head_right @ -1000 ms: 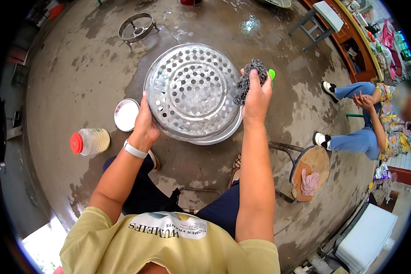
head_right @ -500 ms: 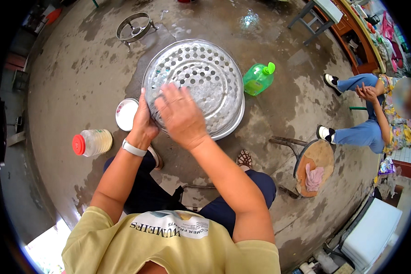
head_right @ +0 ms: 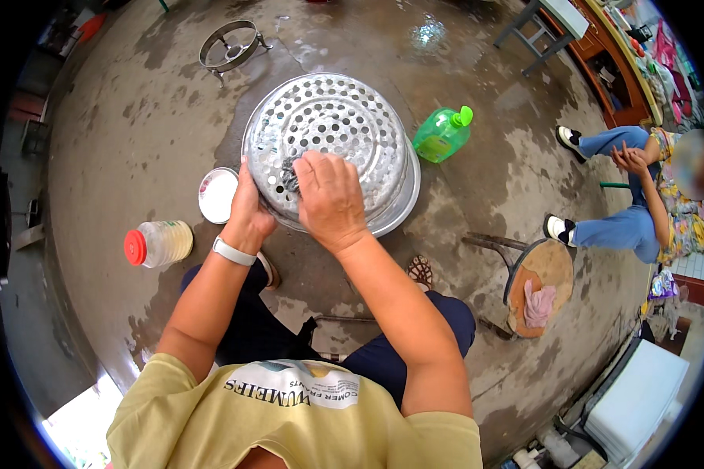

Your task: The person cleans a perforated metal tray by scrubbing its interior and exterior surfaces with steel wool over a basin of soapy water.

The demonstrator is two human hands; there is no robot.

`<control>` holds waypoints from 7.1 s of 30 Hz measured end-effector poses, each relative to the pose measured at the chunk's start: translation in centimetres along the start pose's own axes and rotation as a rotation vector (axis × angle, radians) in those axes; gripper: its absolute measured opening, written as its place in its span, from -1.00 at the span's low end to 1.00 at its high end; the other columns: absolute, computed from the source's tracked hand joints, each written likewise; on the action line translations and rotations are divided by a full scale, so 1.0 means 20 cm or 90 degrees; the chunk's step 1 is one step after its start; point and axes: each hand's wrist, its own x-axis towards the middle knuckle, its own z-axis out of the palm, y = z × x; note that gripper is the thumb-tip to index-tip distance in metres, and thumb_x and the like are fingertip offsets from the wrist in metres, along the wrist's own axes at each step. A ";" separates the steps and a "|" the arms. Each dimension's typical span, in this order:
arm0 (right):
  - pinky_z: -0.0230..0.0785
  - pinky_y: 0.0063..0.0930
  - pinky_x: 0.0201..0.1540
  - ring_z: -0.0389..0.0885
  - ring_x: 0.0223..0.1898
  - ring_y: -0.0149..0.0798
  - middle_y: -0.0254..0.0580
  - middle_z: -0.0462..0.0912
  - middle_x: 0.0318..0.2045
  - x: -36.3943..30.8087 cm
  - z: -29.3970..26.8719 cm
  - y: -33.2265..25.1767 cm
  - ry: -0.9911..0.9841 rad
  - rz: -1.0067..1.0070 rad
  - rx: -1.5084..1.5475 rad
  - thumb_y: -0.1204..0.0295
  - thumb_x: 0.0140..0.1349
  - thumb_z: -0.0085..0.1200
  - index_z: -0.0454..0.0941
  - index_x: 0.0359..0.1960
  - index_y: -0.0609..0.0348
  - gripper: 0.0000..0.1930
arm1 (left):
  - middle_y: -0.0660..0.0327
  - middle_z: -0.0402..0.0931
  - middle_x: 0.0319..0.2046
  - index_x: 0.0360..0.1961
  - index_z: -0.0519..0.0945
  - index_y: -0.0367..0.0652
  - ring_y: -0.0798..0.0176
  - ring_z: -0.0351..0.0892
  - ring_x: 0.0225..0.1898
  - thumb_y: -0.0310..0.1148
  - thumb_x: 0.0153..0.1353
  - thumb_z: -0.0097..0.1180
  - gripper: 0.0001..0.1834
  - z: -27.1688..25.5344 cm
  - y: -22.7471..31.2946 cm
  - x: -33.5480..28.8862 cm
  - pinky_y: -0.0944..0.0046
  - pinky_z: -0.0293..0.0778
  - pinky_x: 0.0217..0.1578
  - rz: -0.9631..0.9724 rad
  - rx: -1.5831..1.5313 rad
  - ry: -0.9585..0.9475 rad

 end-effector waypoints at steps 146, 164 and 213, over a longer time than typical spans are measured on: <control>0.30 -0.20 -0.13 0.43 -0.24 0.01 -0.04 0.49 -0.35 -0.04 0.02 0.07 0.037 0.067 0.083 0.62 -0.20 0.03 0.44 -0.33 0.20 -0.72 | 0.12 0.40 0.08 0.14 0.31 -0.30 0.22 0.43 0.04 0.06 0.34 -0.24 -0.38 0.00 -0.05 -0.08 0.24 0.33 0.10 0.009 0.123 0.026; 0.32 -0.20 -0.14 0.44 -0.25 0.04 -0.07 0.48 -0.39 -0.03 0.00 0.15 0.058 0.095 0.061 0.65 -0.23 0.03 0.47 -0.37 0.16 -0.71 | 0.17 0.41 0.10 0.13 0.37 -0.13 0.13 0.40 0.09 0.05 0.38 -0.37 -0.45 -0.01 0.00 -0.04 0.04 0.29 0.14 -0.034 0.010 0.006; 0.30 -0.27 -0.32 0.43 -0.39 -0.05 -0.14 0.43 -0.52 0.03 -0.09 -0.02 -0.009 -0.038 0.093 0.70 -0.26 -0.04 0.43 -0.44 0.20 -0.75 | 0.12 0.53 -0.26 -0.20 0.53 -0.40 0.35 0.45 -0.24 0.10 0.29 -0.12 -0.38 0.15 0.10 -0.15 0.34 0.36 -0.15 0.129 0.351 0.046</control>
